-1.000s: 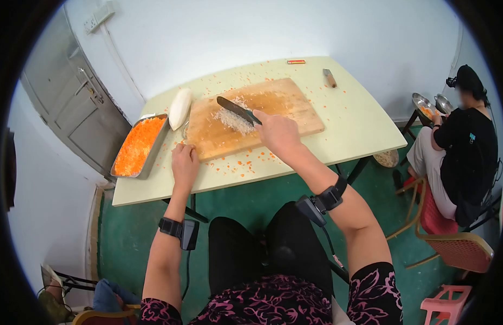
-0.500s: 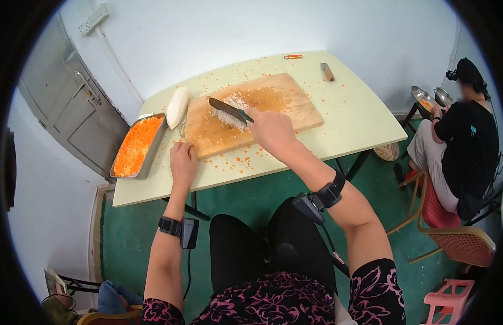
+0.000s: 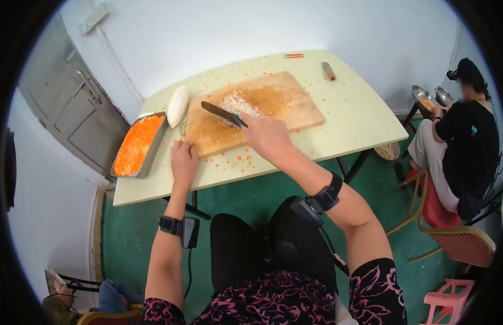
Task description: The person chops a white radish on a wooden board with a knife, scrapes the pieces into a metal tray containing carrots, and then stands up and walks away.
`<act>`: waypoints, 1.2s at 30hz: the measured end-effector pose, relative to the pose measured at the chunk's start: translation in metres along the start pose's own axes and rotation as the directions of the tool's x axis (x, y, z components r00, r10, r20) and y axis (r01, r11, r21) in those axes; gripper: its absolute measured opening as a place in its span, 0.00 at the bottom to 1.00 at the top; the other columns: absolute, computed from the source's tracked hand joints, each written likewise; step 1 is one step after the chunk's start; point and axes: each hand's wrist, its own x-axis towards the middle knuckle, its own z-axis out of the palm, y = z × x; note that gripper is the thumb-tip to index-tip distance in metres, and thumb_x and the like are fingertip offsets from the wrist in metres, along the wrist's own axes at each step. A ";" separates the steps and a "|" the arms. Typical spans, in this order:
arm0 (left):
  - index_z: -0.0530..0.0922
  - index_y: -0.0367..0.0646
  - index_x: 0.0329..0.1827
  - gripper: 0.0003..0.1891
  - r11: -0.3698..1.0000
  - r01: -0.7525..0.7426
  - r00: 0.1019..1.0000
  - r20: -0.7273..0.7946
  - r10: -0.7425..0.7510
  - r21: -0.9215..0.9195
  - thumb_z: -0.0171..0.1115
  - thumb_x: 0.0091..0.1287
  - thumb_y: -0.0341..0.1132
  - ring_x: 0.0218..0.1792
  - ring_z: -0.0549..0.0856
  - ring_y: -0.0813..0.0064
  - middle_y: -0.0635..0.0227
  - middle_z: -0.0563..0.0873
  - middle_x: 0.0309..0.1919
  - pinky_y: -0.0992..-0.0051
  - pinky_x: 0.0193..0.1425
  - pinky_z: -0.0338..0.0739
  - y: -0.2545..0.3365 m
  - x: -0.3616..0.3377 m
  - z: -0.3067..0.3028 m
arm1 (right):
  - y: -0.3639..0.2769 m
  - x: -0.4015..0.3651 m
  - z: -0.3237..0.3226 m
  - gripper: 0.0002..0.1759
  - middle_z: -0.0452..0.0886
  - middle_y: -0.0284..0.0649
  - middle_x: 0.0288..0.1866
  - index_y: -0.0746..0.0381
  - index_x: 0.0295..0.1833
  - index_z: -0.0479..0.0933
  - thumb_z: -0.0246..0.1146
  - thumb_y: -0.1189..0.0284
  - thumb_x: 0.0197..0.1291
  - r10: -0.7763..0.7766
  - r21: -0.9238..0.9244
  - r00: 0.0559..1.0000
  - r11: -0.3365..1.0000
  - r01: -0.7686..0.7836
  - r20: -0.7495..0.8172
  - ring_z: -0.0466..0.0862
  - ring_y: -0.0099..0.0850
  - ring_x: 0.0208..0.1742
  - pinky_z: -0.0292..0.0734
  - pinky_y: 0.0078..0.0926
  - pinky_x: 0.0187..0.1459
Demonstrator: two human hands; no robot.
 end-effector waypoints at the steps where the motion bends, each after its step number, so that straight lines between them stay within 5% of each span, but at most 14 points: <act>1: 0.78 0.36 0.33 0.05 1.000 0.007 1.000 0.002 -0.007 -0.009 0.56 0.57 0.27 0.37 0.74 0.57 0.59 0.76 0.32 0.64 0.42 0.72 0.000 0.002 0.000 | -0.001 0.002 -0.003 0.17 0.80 0.45 0.26 0.54 0.52 0.76 0.60 0.65 0.56 0.015 0.023 1.000 1.000 -0.015 -0.014 0.80 0.43 0.28 0.74 0.38 0.30; 6: 0.78 0.36 0.32 0.05 1.000 -0.005 1.000 -0.014 0.005 0.012 0.56 0.57 0.27 0.37 0.74 0.58 0.59 0.76 0.32 0.64 0.42 0.72 -0.003 -0.002 0.004 | 0.004 -0.008 0.003 0.17 0.79 0.46 0.23 0.57 0.51 0.74 0.60 0.66 0.55 -0.062 0.014 0.998 0.998 0.063 -0.030 0.80 0.43 0.26 0.73 0.39 0.27; 12: 0.78 0.36 0.32 0.05 1.000 0.015 1.000 -0.011 -0.015 -0.002 0.56 0.57 0.27 0.38 0.75 0.58 0.59 0.76 0.32 0.64 0.42 0.72 0.001 0.002 0.000 | 0.004 0.007 -0.017 0.18 0.79 0.46 0.23 0.54 0.53 0.76 0.61 0.64 0.55 0.117 -0.022 0.990 0.993 -0.119 -0.078 0.80 0.43 0.27 0.74 0.38 0.29; 24: 0.78 0.35 0.34 0.06 1.000 -0.010 1.000 -0.006 0.010 0.005 0.55 0.57 0.27 0.37 0.74 0.57 0.58 0.76 0.33 0.63 0.42 0.71 -0.001 0.002 0.000 | 0.012 0.012 -0.010 0.19 0.78 0.47 0.21 0.55 0.53 0.76 0.61 0.64 0.55 0.033 0.007 0.986 0.999 -0.033 -0.164 0.80 0.44 0.27 0.74 0.39 0.30; 36: 0.78 0.35 0.34 0.06 1.000 -0.009 1.000 -0.005 0.009 0.001 0.56 0.56 0.26 0.37 0.74 0.58 0.58 0.76 0.32 0.64 0.42 0.71 -0.003 0.002 0.003 | 0.014 0.010 -0.010 0.19 0.79 0.46 0.24 0.52 0.55 0.75 0.60 0.64 0.56 0.067 -0.067 0.998 0.996 -0.066 0.008 0.80 0.42 0.29 0.74 0.38 0.30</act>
